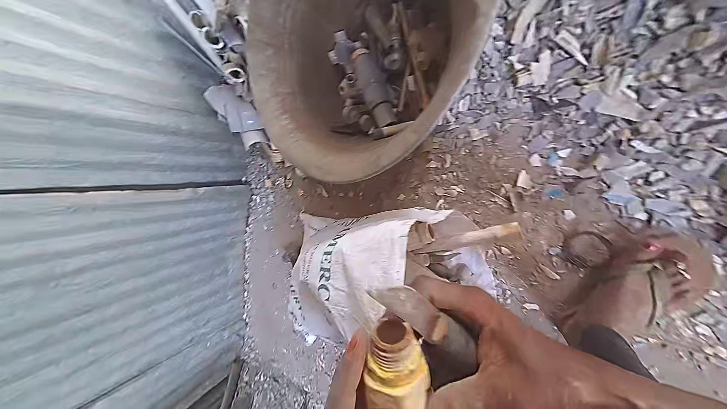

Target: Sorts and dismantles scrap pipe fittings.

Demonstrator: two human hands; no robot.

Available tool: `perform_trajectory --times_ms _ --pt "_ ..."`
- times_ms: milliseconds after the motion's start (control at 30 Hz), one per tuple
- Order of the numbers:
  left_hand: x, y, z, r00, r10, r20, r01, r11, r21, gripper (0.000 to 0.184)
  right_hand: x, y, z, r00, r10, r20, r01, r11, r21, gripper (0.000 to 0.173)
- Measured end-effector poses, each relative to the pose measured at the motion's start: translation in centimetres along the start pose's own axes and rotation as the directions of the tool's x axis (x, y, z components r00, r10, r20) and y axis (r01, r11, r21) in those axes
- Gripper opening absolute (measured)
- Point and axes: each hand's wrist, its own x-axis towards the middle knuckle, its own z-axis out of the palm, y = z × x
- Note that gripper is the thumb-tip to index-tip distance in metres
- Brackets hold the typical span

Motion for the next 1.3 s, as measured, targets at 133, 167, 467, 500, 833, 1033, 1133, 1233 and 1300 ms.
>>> perform_trajectory --times_ms 133,167,467,500,833,1033,1133,1233,1300 --pt "0.7 -0.6 -0.8 0.995 -0.012 0.095 0.003 0.996 0.094 0.054 -1.3 0.8 -1.3 0.992 -0.125 0.011 0.125 0.978 -0.167 0.031" --pt "0.8 -0.7 -0.9 0.994 -0.007 0.112 -0.007 0.992 0.126 0.049 -1.7 1.0 -1.5 0.989 -0.148 0.023 0.149 0.963 -0.223 0.03" --pt "0.5 -1.0 -1.5 0.998 -0.036 0.052 0.035 0.999 0.023 0.054 -2.1 -0.5 -1.4 0.993 -0.082 -0.079 0.059 0.962 -0.265 0.044" --pt "0.6 -1.0 -1.7 0.998 -0.062 -0.021 0.06 0.994 -0.093 0.061 -2.2 -0.9 -1.5 0.99 -0.032 -0.139 -0.003 0.97 -0.243 0.052" --pt "1.0 -1.6 -4.2 0.829 -0.485 0.277 0.275 -0.077 -0.958 0.054 -1.1 -3.2 0.7 0.985 0.138 0.105 -0.113 0.97 -0.216 0.054" --pt "1.1 -1.8 -4.1 0.832 -0.526 0.18 0.229 0.028 -0.973 0.065 -0.9 -3.7 1.0 0.971 0.206 0.119 -0.133 0.885 -0.447 0.042" --pt "0.9 -2.2 -4.3 0.839 -0.523 0.151 0.205 0.046 -0.978 0.068 -1.0 -3.5 1.7 0.985 0.16 0.062 -0.096 0.813 -0.574 0.04" --pt "0.8 -2.3 -4.4 0.838 -0.527 0.139 0.189 0.041 -0.981 0.066 -1.0 -3.5 1.6 0.985 0.165 0.049 -0.091 0.742 -0.664 0.036" --pt "0.7 -2.4 -4.5 0.846 -0.517 0.132 0.181 0.044 -0.983 0.064 -1.0 -3.4 1.7 0.988 0.148 0.043 -0.075 0.706 -0.704 0.034"
